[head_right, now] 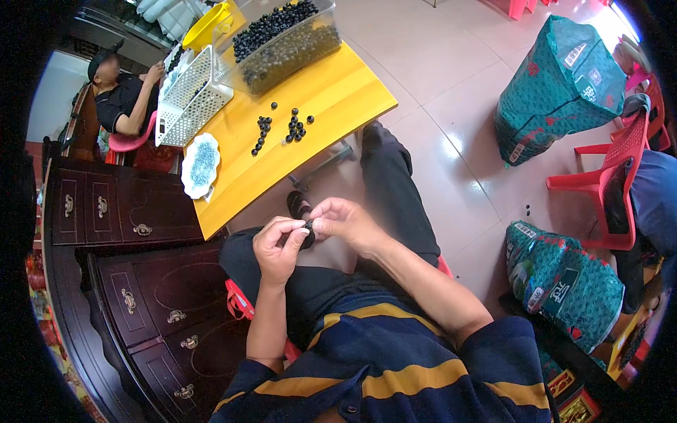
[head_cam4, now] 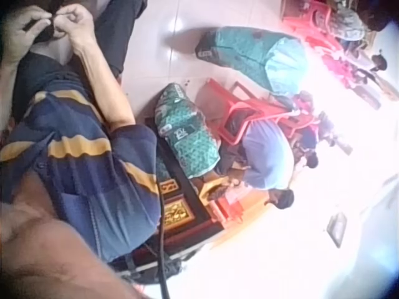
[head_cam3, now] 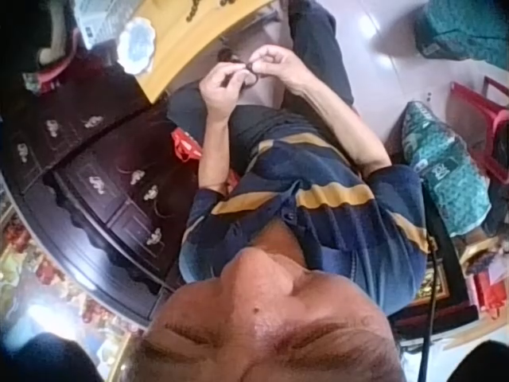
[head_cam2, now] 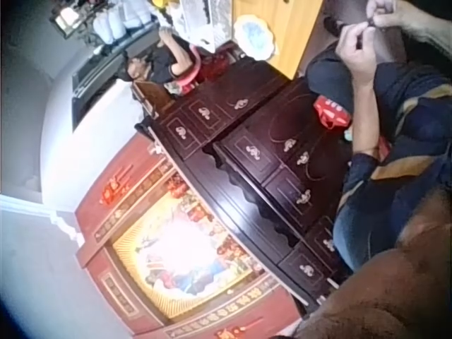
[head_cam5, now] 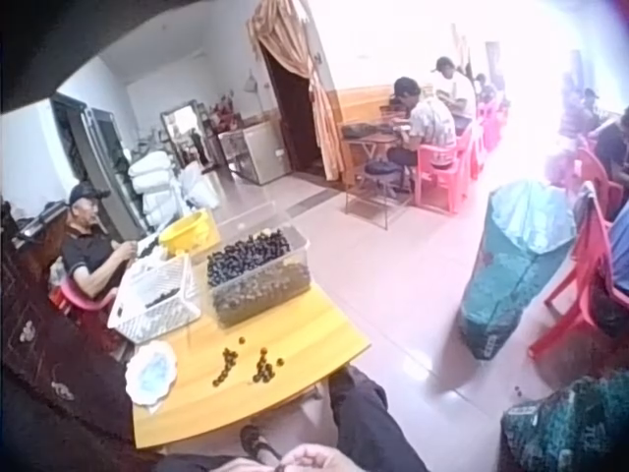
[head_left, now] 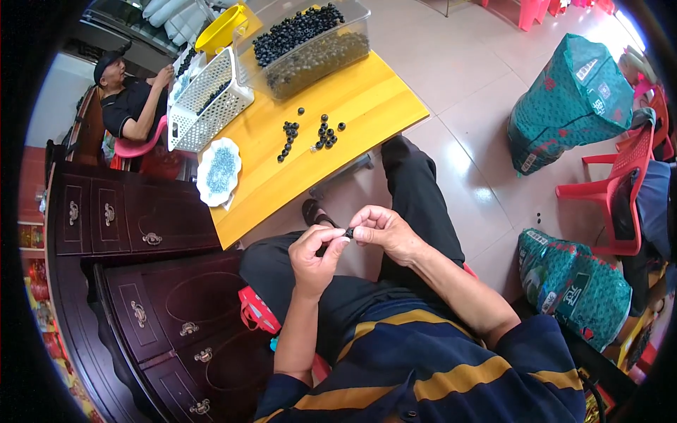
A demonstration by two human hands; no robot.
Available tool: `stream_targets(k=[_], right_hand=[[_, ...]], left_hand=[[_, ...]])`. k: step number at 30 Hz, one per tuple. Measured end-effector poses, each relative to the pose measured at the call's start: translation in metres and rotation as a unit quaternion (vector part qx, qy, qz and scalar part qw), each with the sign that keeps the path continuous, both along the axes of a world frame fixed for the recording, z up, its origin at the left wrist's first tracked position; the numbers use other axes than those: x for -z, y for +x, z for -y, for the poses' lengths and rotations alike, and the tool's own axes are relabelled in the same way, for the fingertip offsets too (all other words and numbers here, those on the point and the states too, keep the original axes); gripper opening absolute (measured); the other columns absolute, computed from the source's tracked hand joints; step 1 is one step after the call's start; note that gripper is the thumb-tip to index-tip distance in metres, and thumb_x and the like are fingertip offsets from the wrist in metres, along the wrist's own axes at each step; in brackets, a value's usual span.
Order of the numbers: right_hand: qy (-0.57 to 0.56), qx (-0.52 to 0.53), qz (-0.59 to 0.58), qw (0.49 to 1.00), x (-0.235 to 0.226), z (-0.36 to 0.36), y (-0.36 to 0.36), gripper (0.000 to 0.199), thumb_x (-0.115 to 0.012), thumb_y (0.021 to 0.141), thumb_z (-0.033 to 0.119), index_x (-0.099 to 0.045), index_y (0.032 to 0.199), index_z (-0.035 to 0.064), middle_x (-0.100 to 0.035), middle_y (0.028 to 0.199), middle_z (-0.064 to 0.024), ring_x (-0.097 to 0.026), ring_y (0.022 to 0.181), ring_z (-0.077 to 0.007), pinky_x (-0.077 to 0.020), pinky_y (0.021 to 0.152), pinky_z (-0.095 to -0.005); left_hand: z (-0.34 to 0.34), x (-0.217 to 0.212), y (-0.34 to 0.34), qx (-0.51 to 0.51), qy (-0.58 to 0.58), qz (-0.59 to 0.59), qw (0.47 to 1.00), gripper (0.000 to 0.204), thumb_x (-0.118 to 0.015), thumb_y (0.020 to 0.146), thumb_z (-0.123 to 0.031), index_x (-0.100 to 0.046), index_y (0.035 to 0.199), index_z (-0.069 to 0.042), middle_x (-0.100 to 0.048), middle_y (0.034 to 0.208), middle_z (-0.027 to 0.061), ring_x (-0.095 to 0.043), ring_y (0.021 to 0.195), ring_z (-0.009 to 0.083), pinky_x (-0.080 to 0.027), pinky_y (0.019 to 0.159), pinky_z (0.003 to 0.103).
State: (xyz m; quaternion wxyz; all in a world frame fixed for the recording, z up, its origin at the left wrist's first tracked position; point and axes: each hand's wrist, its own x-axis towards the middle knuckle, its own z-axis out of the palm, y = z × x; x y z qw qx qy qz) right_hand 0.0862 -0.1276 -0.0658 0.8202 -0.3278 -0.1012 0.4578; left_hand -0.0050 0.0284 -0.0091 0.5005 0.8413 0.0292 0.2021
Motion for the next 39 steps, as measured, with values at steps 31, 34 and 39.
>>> stream_targets(k=[31, 34, 39], right_hand=[[0.05, -0.028, -0.036, 0.998, 0.007, -0.004, -0.009, 0.032, -0.081, 0.084, 0.01, -0.05, 0.088, 0.0124, -0.059, 0.082, 0.0038, -0.06, 0.077, -0.0056, -0.0495, 0.071, -0.0204], [0.041, -0.032, -0.033, 0.998, 0.005, -0.003, -0.009, 0.031, -0.081, 0.085, 0.011, -0.05, 0.088, 0.0125, -0.059, 0.082, 0.0042, -0.061, 0.078, -0.0058, -0.0498, 0.071, -0.0207], [-0.014, -0.032, -0.012, 0.999, 0.006, -0.001, -0.006, 0.023, -0.077, 0.089, 0.016, -0.055, 0.091, 0.0112, -0.064, 0.085, 0.0018, -0.061, 0.077, -0.0064, -0.0495, 0.073, -0.0216]], left_hand=[[-0.014, 0.015, -0.001, 0.138, -0.225, -0.096, 0.96, 0.019, -0.077, 0.086, -0.011, -0.071, 0.098, 0.002, -0.053, 0.079, -0.0013, -0.048, 0.073, 0.0071, -0.04, 0.067, 0.022], [-0.011, 0.018, -0.004, 0.123, -0.248, -0.106, 0.955, 0.018, -0.077, 0.086, -0.011, -0.07, 0.097, 0.002, -0.055, 0.079, -0.0013, -0.049, 0.074, 0.0071, -0.04, 0.068, 0.022], [-0.015, 0.028, -0.006, 0.086, -0.289, -0.152, 0.941, 0.019, -0.076, 0.089, -0.014, -0.069, 0.099, 0.0, -0.06, 0.084, -0.0021, -0.05, 0.076, 0.006, -0.041, 0.07, 0.021]])
